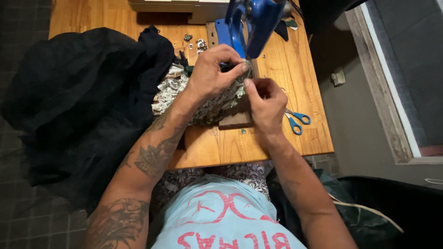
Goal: Attaching decorative trim to fabric using a manual press and metal fasteners
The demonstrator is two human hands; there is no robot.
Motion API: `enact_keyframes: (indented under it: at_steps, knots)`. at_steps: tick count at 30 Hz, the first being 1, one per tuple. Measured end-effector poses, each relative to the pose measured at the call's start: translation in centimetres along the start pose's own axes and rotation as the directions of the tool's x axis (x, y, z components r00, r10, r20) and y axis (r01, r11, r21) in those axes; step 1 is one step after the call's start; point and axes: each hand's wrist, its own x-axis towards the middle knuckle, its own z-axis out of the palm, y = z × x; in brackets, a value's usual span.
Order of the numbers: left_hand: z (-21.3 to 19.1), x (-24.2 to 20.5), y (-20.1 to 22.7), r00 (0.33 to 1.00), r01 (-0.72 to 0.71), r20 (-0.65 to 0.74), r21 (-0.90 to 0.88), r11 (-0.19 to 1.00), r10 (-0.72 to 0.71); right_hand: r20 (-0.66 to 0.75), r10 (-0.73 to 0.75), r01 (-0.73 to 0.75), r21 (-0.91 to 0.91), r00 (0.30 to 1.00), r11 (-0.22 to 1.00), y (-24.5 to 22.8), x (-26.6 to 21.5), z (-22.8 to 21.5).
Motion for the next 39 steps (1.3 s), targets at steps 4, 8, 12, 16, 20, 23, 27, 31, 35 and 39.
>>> enact_keyframes:
  at_steps: [4,8,12,16,20,23,27,31,35,39]
  knots:
    - [0.0,0.0,0.1,1.000,0.019,0.001,0.037,0.999,-0.019,0.052,0.187,-0.194,0.283,0.981,0.939,-0.2,1.0,0.3]
    - [0.1,-0.1,-0.7,0.991,-0.130,-0.016,0.206,0.970,0.136,0.145,0.121,-0.173,0.441,0.982,0.881,1.1,1.8,0.2]
    - [0.1,-0.2,-0.8,0.990,-0.136,-0.004,0.256,0.957,0.142,0.177,0.155,-0.225,0.515,0.972,0.827,3.7,2.6,0.1]
    - [0.1,-0.4,-0.8,0.996,-0.090,0.001,0.264,0.960,0.093,0.257,0.225,-0.339,0.636,0.940,0.693,3.7,3.0,-0.5]
    - [0.2,-0.4,-0.7,0.997,-0.081,0.026,0.283,0.956,0.077,0.298,0.309,-0.429,0.605,0.903,0.670,1.5,2.5,-1.1]
    - [0.2,-0.4,-0.7,0.996,-0.086,0.028,0.295,0.952,0.081,0.323,0.277,-0.423,0.618,0.905,0.662,2.7,2.9,-1.3]
    - [0.3,-0.5,-0.7,0.997,-0.072,0.045,0.321,0.944,0.061,0.356,0.218,-0.392,0.549,0.909,0.738,2.0,3.0,-1.6]
    - [0.5,-0.6,-0.6,0.994,-0.109,0.009,0.332,0.937,0.112,0.270,0.012,-0.117,0.377,0.963,0.919,4.1,4.4,-1.3]
    - [0.4,-0.6,-0.6,0.996,-0.092,0.015,0.365,0.926,0.093,0.236,-0.093,0.017,0.306,0.967,0.952,3.0,5.4,-0.8]
    - [0.3,-0.6,-0.6,0.993,-0.118,0.019,0.384,0.916,0.120,0.304,-0.085,-0.046,0.399,0.949,0.916,3.8,6.3,-0.3]
